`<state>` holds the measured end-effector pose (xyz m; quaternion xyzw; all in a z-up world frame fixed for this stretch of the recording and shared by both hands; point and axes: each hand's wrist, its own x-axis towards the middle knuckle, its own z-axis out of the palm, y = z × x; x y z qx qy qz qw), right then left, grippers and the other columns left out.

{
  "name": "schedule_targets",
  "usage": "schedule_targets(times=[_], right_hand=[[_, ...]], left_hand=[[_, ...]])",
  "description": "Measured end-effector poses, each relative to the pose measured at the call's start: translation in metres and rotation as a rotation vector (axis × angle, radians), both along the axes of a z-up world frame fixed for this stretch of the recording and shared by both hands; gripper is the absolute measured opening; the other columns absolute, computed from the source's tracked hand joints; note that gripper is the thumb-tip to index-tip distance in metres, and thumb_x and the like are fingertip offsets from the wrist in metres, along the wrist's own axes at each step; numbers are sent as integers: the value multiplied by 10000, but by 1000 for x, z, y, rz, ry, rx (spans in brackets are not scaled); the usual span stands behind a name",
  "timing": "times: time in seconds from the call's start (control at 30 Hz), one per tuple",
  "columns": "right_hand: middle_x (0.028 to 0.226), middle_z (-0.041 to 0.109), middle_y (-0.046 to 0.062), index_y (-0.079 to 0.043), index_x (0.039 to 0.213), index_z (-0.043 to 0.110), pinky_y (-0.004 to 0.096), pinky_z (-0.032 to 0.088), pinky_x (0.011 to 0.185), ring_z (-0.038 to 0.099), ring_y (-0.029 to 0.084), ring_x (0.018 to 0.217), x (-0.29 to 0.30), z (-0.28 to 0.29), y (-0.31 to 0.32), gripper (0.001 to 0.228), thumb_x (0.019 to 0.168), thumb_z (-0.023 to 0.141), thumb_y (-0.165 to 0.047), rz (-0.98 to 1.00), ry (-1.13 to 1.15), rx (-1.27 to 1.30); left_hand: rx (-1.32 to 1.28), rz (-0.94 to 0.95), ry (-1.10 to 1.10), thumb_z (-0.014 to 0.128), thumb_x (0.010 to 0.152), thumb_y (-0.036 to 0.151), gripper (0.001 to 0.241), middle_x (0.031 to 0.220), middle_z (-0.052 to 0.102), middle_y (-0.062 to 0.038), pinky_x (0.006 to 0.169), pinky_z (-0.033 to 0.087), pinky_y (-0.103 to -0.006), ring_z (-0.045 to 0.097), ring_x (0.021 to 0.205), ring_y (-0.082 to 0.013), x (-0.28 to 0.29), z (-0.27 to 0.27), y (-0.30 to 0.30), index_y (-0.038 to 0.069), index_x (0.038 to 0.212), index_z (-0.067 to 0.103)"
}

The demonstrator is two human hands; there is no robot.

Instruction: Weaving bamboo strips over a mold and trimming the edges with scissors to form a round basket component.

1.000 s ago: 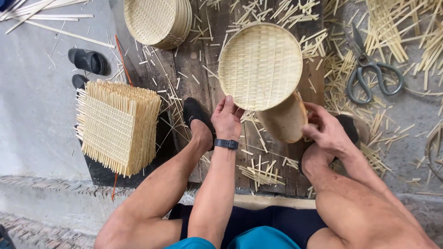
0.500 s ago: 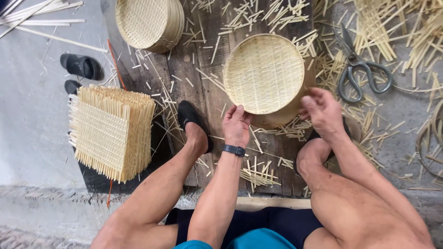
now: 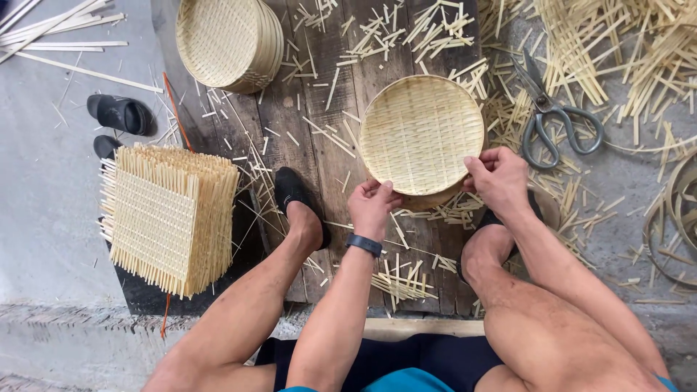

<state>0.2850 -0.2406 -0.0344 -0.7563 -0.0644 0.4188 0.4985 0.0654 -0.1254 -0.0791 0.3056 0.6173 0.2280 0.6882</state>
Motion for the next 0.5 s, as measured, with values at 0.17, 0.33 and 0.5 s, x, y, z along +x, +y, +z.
schedule_targets(times=[0.17,0.33,0.5], right_hand=[[887,709,126,66,1155,597,297,599,588,709,170,699,-4,-4,-28,295,1016,658,-187,-24,49,115],[910,697,134,82,1209,605,304,577,659,684,187,738,-21,-40,-81,279,1093,609,-172,-48,-59,126],[981,690,108,55,1219,600,277,579,777,688,153,830,-33,-77,-127,213,1113,595,-130,-79,-70,167]], left_hand=[[1259,-912,637,809,716,188,626,1372,544,-221,1086,314,-622,445,1315,-432,30,96,1,63,1279,567],[1470,-1481,456,736,692,116,653,1459,575,-116,1190,375,-476,484,1404,-329,13,54,56,69,1330,604],[1689,-1064,667,550,988,-74,313,1206,720,-105,980,563,-338,695,1092,-239,-1,80,215,121,1159,725]])
